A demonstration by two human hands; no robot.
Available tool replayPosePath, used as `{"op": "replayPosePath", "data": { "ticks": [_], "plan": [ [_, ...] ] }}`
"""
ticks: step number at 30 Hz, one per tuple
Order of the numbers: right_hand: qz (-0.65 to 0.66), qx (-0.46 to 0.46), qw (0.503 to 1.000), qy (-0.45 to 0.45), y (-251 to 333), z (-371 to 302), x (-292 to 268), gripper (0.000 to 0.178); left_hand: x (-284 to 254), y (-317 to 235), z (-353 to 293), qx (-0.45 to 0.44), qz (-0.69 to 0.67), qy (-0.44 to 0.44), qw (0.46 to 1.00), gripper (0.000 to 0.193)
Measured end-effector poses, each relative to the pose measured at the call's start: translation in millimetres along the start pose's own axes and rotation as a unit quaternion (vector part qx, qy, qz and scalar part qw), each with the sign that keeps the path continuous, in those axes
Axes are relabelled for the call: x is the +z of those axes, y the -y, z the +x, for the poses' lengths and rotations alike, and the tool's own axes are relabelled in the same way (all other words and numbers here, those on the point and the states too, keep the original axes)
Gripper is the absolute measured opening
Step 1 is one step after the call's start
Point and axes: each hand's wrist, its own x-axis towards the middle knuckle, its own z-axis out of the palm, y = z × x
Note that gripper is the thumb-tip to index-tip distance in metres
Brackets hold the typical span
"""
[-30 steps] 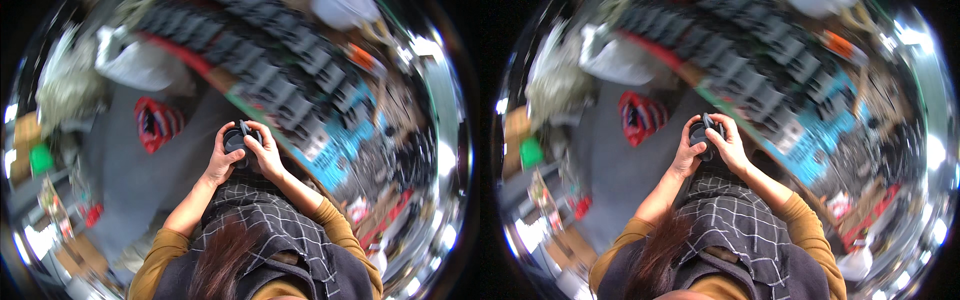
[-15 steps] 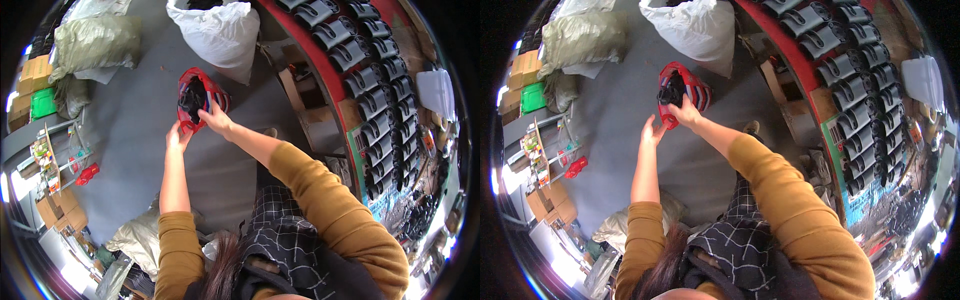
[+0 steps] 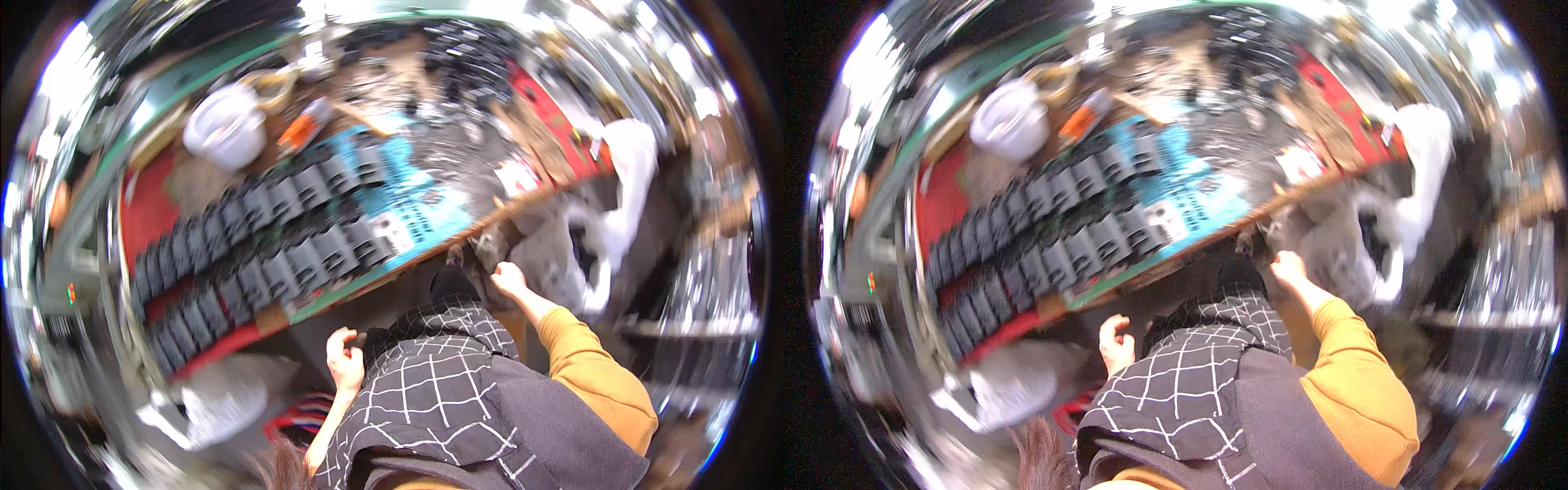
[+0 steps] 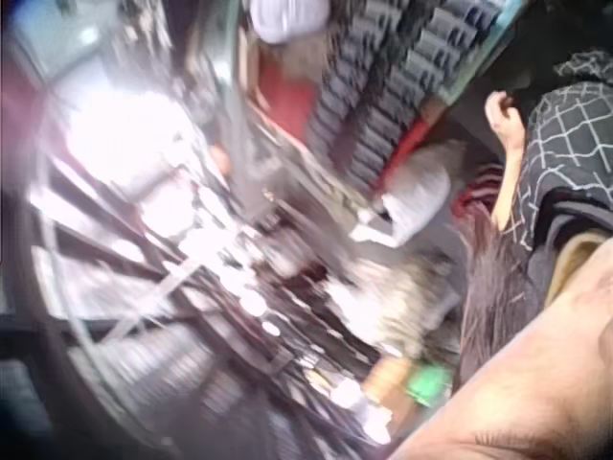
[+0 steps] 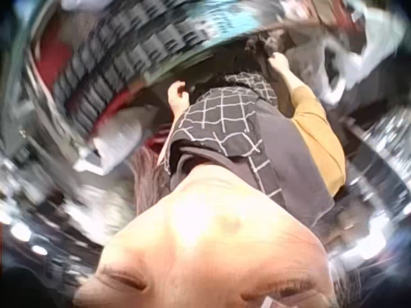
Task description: The person assembles small black mechanical parts on a cluttered workbench. They repeatedly pick up components, fit them together, and use a heat gun to apply heat to the assembly. The person handles multiple similar parts and tools throughout the process.
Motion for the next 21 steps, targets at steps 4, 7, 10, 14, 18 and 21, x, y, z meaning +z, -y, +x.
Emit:
{"op": "replayPosePath", "data": {
  "ticks": [4, 7, 10, 14, 18, 21],
  "plan": [
    [0.049, 0.292, 0.954, 0.054, -124.7, -36.6, 69.5, 0.033, 86.0, -116.9, 111.0, 0.326, 0.240, 0.111, 0.908, 0.060],
    [0.015, 0.328, 0.938, 0.112, -168.8, -49.9, 139.3, 0.033, 199.6, -176.2, 161.0, 0.383, 0.237, 0.284, 0.846, 0.059],
    [-0.084, 0.190, 0.973, 0.100, -182.3, -26.9, 184.3, 0.034, 325.3, -194.9, 201.8, 0.421, 0.266, 0.330, 0.802, 0.059],
    [-0.093, -0.009, 0.972, 0.215, -181.2, 3.1, 212.9, 0.028, 423.4, -178.7, 238.9, 0.491, 0.315, 0.348, 0.734, 0.065],
    [-0.028, -0.056, 0.965, 0.254, -183.4, 13.7, 243.8, 0.024, 425.9, -159.6, 248.6, 0.466, 0.342, 0.371, 0.727, 0.062],
    [0.015, -0.003, 0.945, 0.326, -187.3, 17.5, 267.8, 0.028, 415.8, -158.3, 247.5, 0.449, 0.356, 0.385, 0.724, 0.055]
  ]
}}
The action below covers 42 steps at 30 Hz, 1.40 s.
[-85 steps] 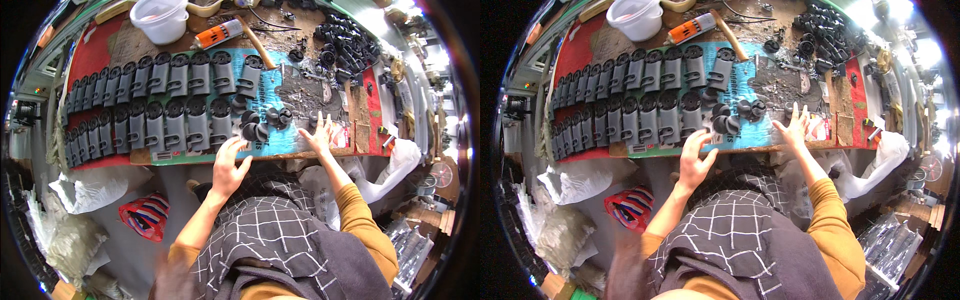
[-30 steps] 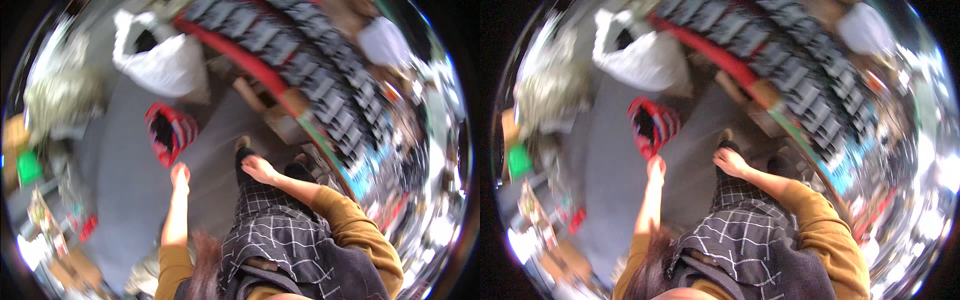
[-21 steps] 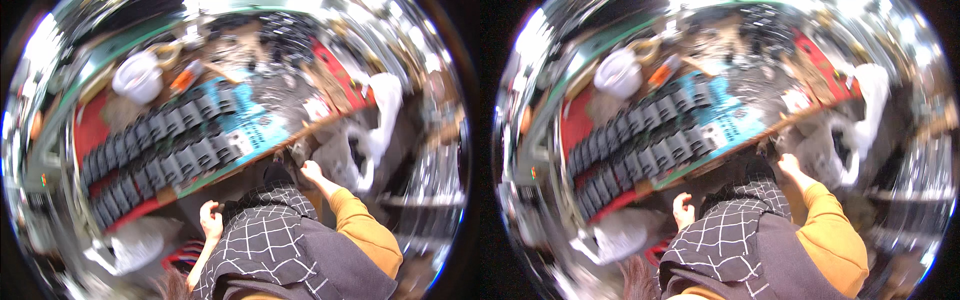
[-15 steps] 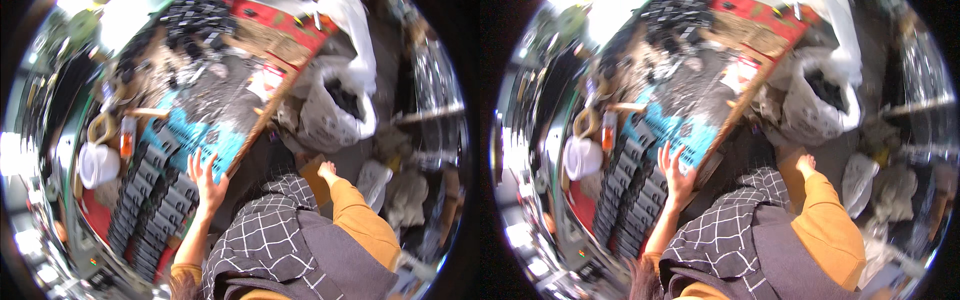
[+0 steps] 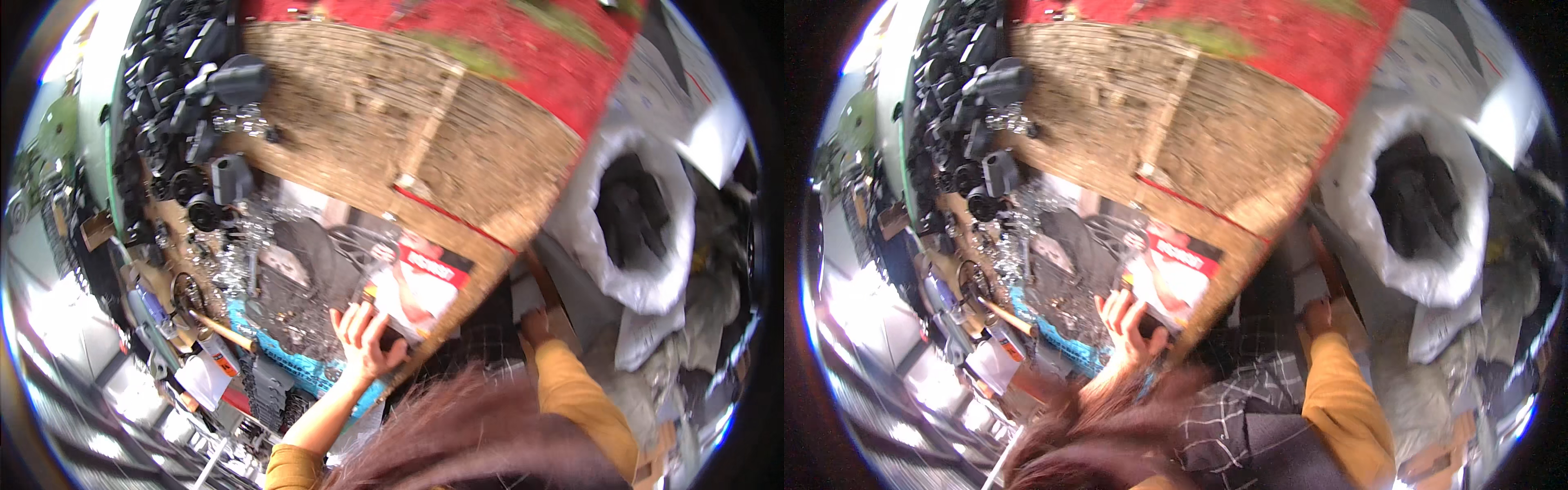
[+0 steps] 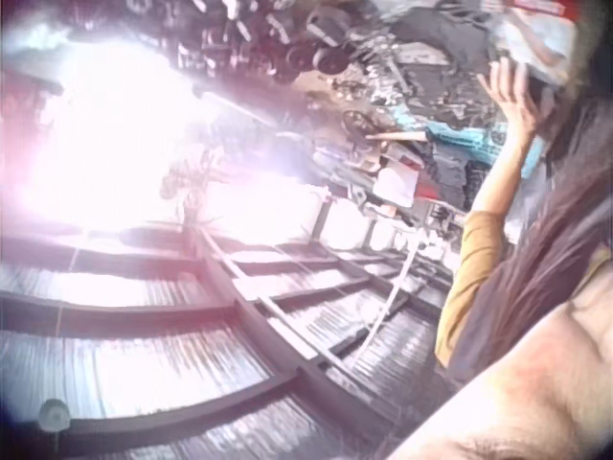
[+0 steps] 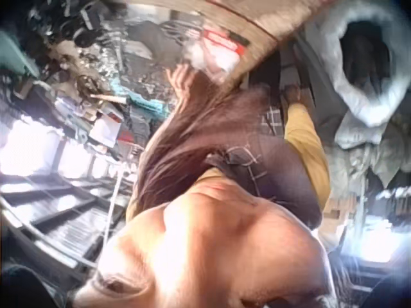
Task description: The person assembles small black mechanical parts on a cluttered workbench. They repeatedly pick up components, fit them together, and use a heat gun to apply heat to the assembly. The person handles multiple similar parts and tools throughout the process.
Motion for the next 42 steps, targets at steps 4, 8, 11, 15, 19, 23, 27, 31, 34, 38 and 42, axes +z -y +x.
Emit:
{"op": "replayPosePath", "data": {
  "ticks": [4, 8, 11, 15, 19, 23, 27, 31, 34, 38, 42],
  "plan": [
    [-0.005, -0.014, 0.999, 0.042, 7.4, 25.9, -3.7, 0.028, -4.9, -5.3, 4.6, -0.001, -0.019, 0.011, 1.000, 0.053],
    [0.022, -0.008, 1.000, 0.017, 16.8, 54.4, -46.7, 0.025, -8.8, -8.0, 8.7, 0.007, -0.041, 0.006, 0.999, 0.056],
    [0.043, 0.009, 0.999, 0.003, 19.2, 77.0, -96.9, 0.024, -10.6, -9.5, 6.4, -0.006, -0.035, 0.020, 0.999, 0.062],
    [0.056, 0.018, 0.998, -0.017, 24.4, 89.8, -157.7, 0.023, -7.6, -9.9, 5.8, -0.016, -0.052, 0.002, 0.999, 0.054],
    [0.061, 0.025, 0.997, -0.037, 24.0, 100.2, -182.1, 0.022, -3.5, -8.8, 3.7, -0.028, -0.082, -0.005, 0.996, 0.054],
    [0.080, 0.023, 0.995, -0.046, 16.4, 106.2, -198.7, 0.021, -2.5, -9.5, -2.3, -0.043, -0.091, 0.010, 0.995, 0.054],
    [0.127, -0.014, 0.983, -0.132, 11.8, 31.7, -265.3, 0.019, 5.0, -7.3, -6.1, -0.041, -0.104, -0.005, 0.994, 0.051],
    [0.122, -0.161, 0.913, -0.355, 28.0, -125.3, -387.0, 0.009, 14.9, -0.6, -5.6, -0.011, -0.116, -0.065, 0.991, 0.049],
    [0.045, -0.275, 0.853, -0.440, 63.7, -156.2, -507.1, 0.015, 10.1, 2.3, -6.9, 0.000, -0.079, -0.010, 0.997, 0.049],
    [-0.007, -0.362, 0.730, -0.579, 105.9, -68.2, -694.9, 0.032, -26.3, 15.8, 4.4, 0.013, -0.140, 0.071, 0.988, 0.044],
    [0.081, -0.394, 0.657, -0.637, 149.1, 55.4, -853.3, 0.038, -101.5, 92.4, 64.2, 0.055, -0.373, -0.044, 0.925, 0.041]
  ]
}}
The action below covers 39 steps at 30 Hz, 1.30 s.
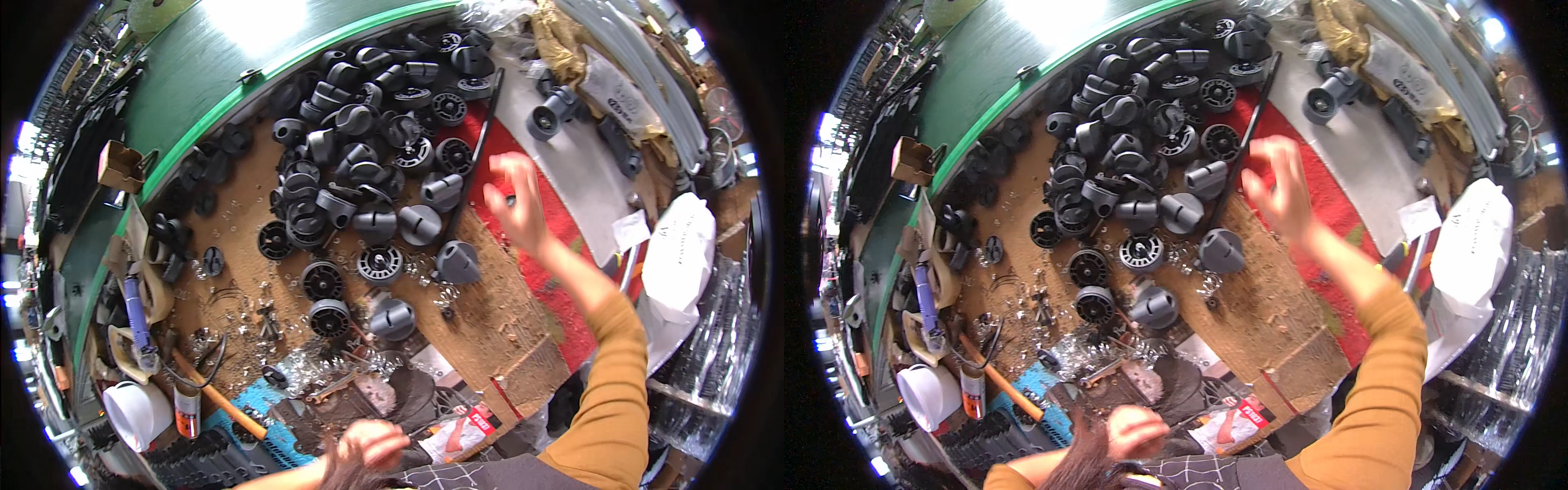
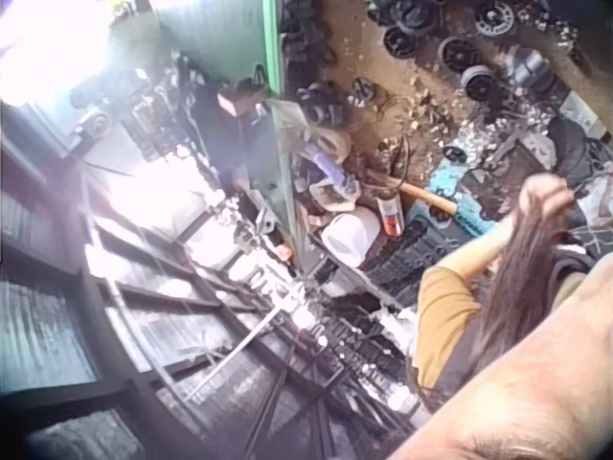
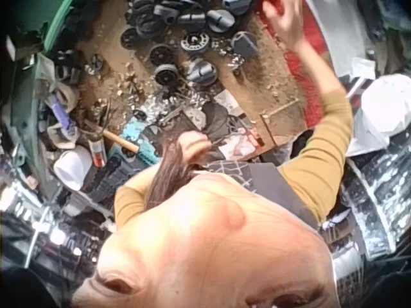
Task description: The person assembles small black mechanical parts on a cluttered workbench. They repeatedly pick up components, fit them together, and use a heat gun to apply heat to the assembly. The person handles multiple similar parts and tools throughout the process.
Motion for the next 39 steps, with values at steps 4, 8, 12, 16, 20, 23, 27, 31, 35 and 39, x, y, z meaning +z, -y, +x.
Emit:
{"op": "replayPosePath", "data": {
  "ticks": [4, 8, 12, 16, 20, 23, 27, 31, 35, 39],
  "plan": [
    [-0.148, 0.066, 0.986, 0.034, -77.0, 114.0, 59.3, 0.057, -134.9, 73.1, 143.8, 0.070, 0.319, -0.215, 0.920, 0.048],
    [-0.174, 0.110, 0.967, 0.151, -124.3, 209.9, 89.7, 0.080, -249.5, 148.6, 286.1, 0.082, 0.416, -0.243, 0.873, 0.040],
    [-0.160, 0.177, 0.946, 0.221, -118.9, 217.0, 161.3, 0.087, -297.2, 199.3, 361.6, -0.287, 0.420, -0.243, 0.826, 0.073],
    [-0.125, -0.022, 0.970, 0.209, -80.1, 169.4, 180.3, 0.071, -307.1, 209.5, 344.5, -0.198, 0.453, -0.114, 0.862, 0.062],
    [-0.116, -0.041, 0.953, 0.276, -24.5, 115.0, 145.9, 0.058, -269.1, 188.4, 281.3, -0.215, 0.362, -0.122, 0.899, 0.073],
    [-0.075, -0.059, 0.940, 0.326, 12.8, 84.9, 124.2, 0.059, -243.0, 154.2, 238.7, -0.238, 0.366, -0.073, 0.897, 0.072],
    [-0.083, -0.187, 0.963, 0.174, 63.4, 57.2, 81.0, 0.057, -225.3, 85.7, 168.0, -0.197, 0.427, -0.147, 0.870, 0.063],
    [-0.010, -0.275, 0.942, 0.190, 158.1, -38.1, 19.4, 0.048, -168.7, 0.0, 45.1, -0.072, 0.450, -0.217, 0.863, 0.043],
    [0.063, -0.521, 0.768, 0.368, 245.1, -187.4, 19.5, 0.080, -44.4, -47.9, -52.4, -0.015, 0.452, -0.141, 0.880, 0.035],
    [0.083, -0.568, 0.721, 0.388, 266.4, -248.3, 69.1, 0.076, 58.9, -63.7, -123.9, 0.065, 0.455, 0.047, 0.887, 0.033]
  ]
}}
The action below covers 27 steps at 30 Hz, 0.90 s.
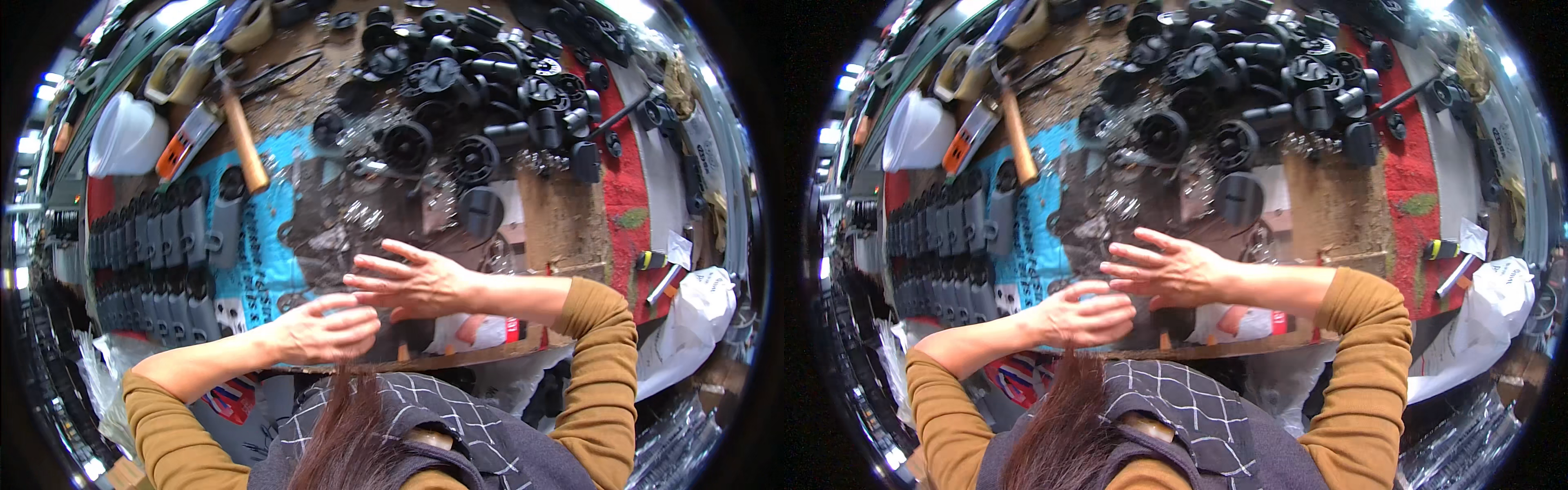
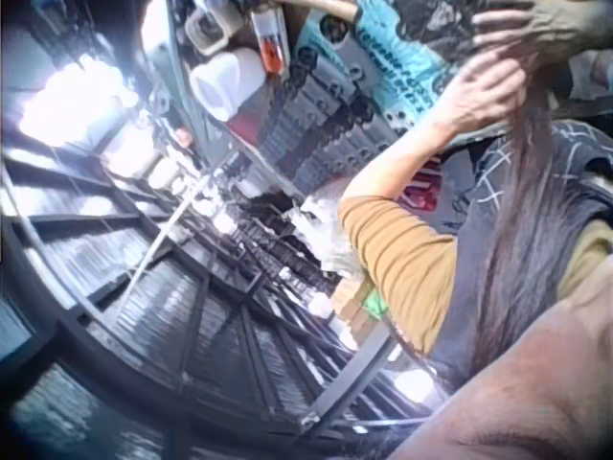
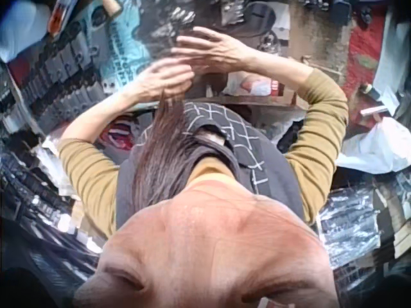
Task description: The person assembles small black mechanical parts on a cluttered workbench. They repeatedly pick up components, fit them together, and use a heat gun to apply heat to the assembly. The person handles multiple similar parts and tools throughout the process.
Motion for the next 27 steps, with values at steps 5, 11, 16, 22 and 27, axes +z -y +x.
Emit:
{"op": "replayPosePath", "data": {
  "ticks": [5, 11, 16, 22, 27],
  "plan": [
    [-0.123, 0.166, 0.978, -0.019, -20.1, 53.9, -14.1, 0.055, 13.6, -72.5, -79.8, -0.196, 0.009, -0.053, 0.979, 0.036],
    [-0.133, 0.205, 0.967, -0.078, 70.7, 41.6, -23.7, 0.054, -14.8, -69.9, -166.5, -0.482, 0.014, -0.220, 0.848, 0.033],
    [-0.120, 0.317, 0.941, -0.014, 126.3, -2.1, -5.5, 0.052, -7.9, 53.5, -133.2, -0.546, 0.042, -0.244, 0.800, 0.058],
    [-0.068, 0.466, 0.881, -0.031, 119.4, -80.9, -10.8, 0.054, -26.7, 62.8, -113.7, -0.683, 0.014, -0.096, 0.724, 0.089],
    [-0.054, 0.511, 0.849, -0.125, 73.0, -84.4, 5.4, 0.057, 9.1, -32.0, -86.5, -0.548, -0.195, -0.131, 0.803, 0.101]
  ]
}}
